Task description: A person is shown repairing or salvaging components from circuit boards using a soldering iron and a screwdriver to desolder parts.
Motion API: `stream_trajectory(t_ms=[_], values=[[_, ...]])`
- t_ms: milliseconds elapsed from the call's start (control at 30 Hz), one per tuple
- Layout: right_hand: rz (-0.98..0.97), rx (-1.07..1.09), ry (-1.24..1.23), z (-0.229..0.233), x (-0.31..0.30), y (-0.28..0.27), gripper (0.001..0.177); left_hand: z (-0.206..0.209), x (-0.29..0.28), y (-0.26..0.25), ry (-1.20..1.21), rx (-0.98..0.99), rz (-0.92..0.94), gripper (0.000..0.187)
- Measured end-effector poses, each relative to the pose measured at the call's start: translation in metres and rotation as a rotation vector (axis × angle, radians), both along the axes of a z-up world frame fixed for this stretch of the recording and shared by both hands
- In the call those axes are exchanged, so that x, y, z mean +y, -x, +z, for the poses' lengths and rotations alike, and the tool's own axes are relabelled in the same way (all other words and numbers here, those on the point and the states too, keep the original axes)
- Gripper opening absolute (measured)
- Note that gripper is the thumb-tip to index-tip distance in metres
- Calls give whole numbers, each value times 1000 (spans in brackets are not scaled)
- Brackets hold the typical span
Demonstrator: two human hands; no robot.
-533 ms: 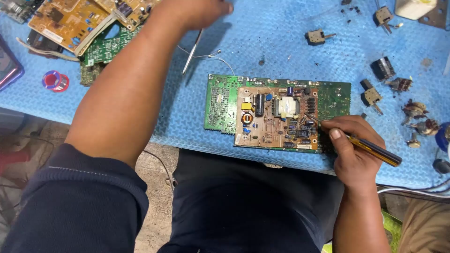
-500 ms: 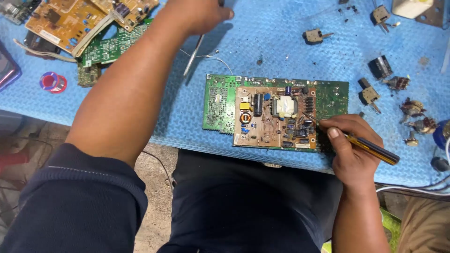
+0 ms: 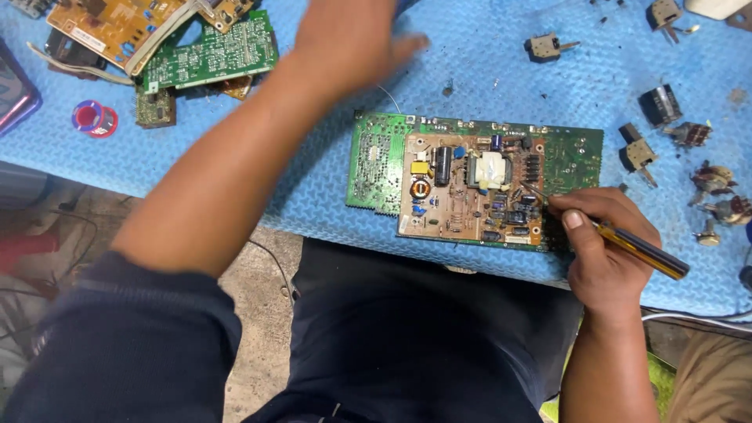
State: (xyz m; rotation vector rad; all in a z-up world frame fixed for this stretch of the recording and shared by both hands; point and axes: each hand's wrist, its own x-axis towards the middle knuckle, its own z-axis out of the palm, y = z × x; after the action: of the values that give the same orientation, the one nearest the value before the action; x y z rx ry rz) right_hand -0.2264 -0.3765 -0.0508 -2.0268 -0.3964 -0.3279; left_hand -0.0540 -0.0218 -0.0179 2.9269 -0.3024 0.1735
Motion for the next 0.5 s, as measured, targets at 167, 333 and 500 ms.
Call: stream_trajectory(t_ms=[167, 333, 500], values=[[9, 47, -48, 0, -1, 5, 16, 47, -24, 113, 245, 328, -549, 138], [-10, 97, -268, -8, 1, 10, 19, 3, -19, 134, 321, 230, -552, 145], [-15, -82, -137, -5, -1, 10, 22, -10, -14, 138, 433, 145, -563, 127]])
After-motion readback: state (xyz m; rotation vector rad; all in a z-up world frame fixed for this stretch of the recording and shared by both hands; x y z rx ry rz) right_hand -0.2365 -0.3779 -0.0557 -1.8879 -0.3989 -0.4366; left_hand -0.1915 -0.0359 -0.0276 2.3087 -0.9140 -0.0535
